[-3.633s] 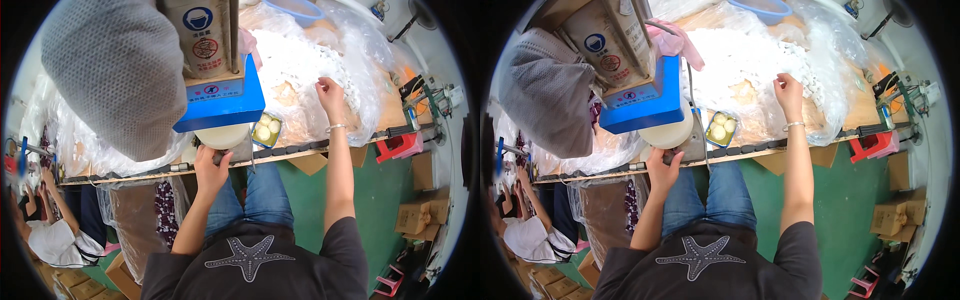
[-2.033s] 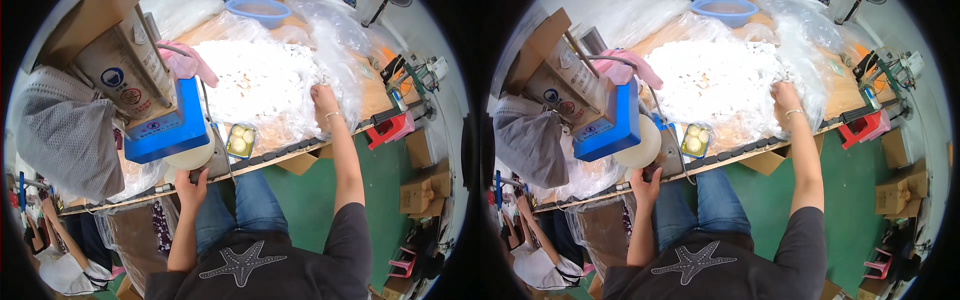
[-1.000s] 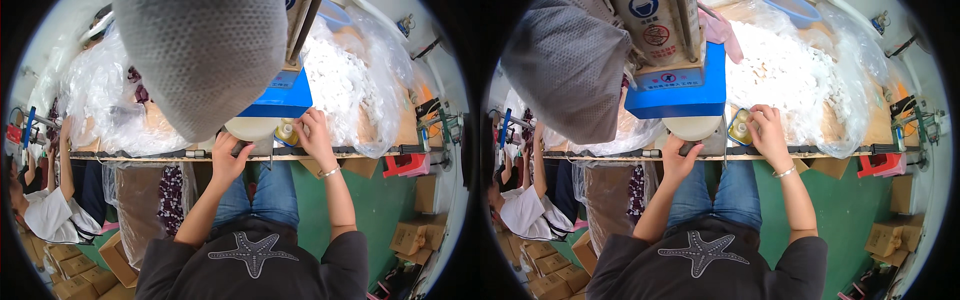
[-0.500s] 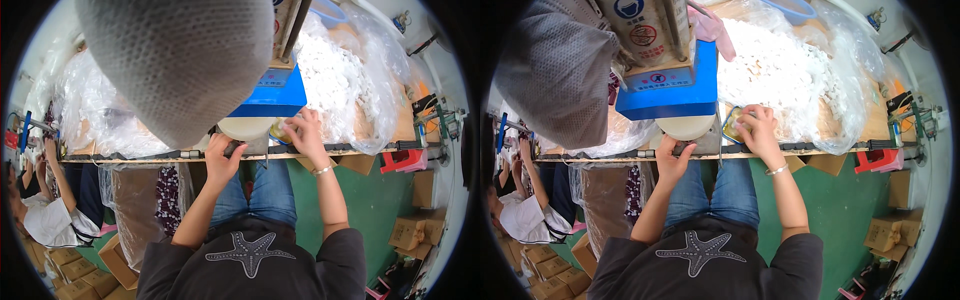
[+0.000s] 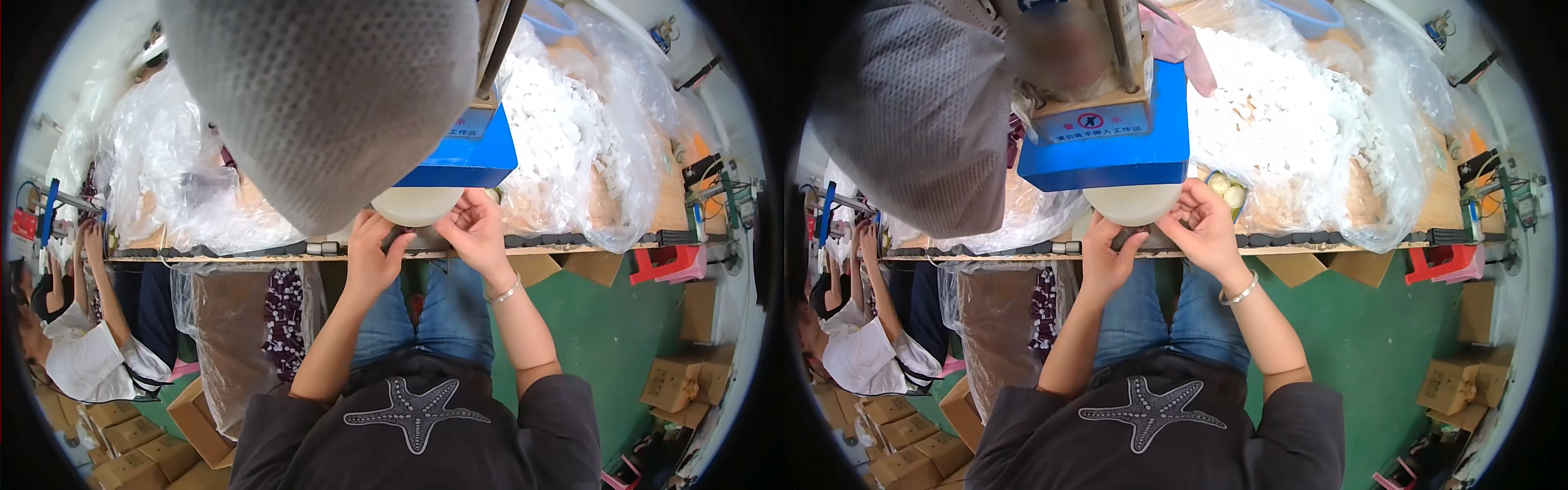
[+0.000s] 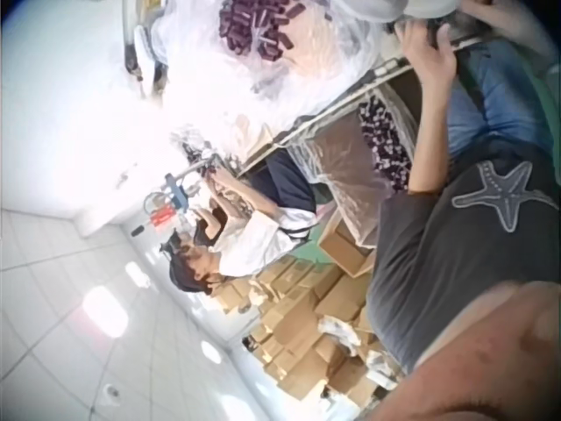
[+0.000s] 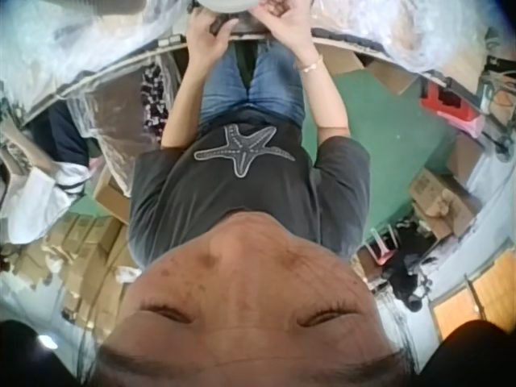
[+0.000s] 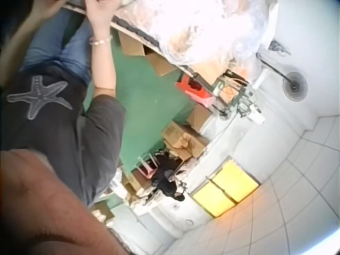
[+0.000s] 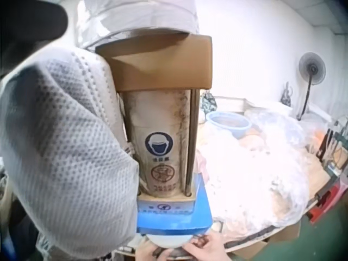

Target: The person repeatedly assembles tube components by inserting white inner pieces into outer caps and pressing them together using a tabletop press by hand.

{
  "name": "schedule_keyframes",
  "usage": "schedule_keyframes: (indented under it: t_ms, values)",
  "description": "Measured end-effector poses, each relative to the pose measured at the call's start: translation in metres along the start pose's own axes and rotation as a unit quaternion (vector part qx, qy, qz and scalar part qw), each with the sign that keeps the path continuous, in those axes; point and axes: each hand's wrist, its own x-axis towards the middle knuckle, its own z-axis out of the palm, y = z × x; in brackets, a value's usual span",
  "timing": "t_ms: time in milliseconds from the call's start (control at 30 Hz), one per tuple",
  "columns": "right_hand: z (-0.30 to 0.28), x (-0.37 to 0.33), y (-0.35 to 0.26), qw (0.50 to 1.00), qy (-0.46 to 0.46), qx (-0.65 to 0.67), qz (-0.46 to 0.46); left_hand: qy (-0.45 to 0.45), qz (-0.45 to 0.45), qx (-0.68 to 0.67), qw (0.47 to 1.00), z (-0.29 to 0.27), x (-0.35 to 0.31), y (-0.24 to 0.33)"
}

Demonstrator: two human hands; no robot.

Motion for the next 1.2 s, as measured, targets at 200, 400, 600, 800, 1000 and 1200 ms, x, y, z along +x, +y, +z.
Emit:
schedule_keyframes:
  t_ms: [200,400,600,800,1000,1200]
  values:
    - [-0.001,-0.001,0.005,0.994,-0.021,-0.104,-0.001,0.038,-0.01,0.01,0.999,0.01,-0.009,0.006]
    - [0.003,-0.002,0.008,0.998,0.002,-0.058,-0.004,0.082,-0.022,0.046,0.995,0.019,-0.013,0.007]
    - [-0.001,-0.002,0.01,0.995,-0.046,-0.085,0.013,0.072,-0.014,0.046,0.996,0.016,-0.012,0.003]
    - [0.003,0.001,0.01,0.998,-0.029,-0.026,0.044,0.038,-0.069,0.009,0.997,0.01,-0.009,0.002]
    - [0.005,-0.002,0.015,0.998,-0.023,-0.049,0.036,0.041,0.0,0.058,0.998,0.012,-0.011,0.0]
    - [0.005,-0.001,0.013,0.963,-0.058,-0.263,0.033,0.041,-0.005,0.052,0.998,0.01,-0.013,-0.004]
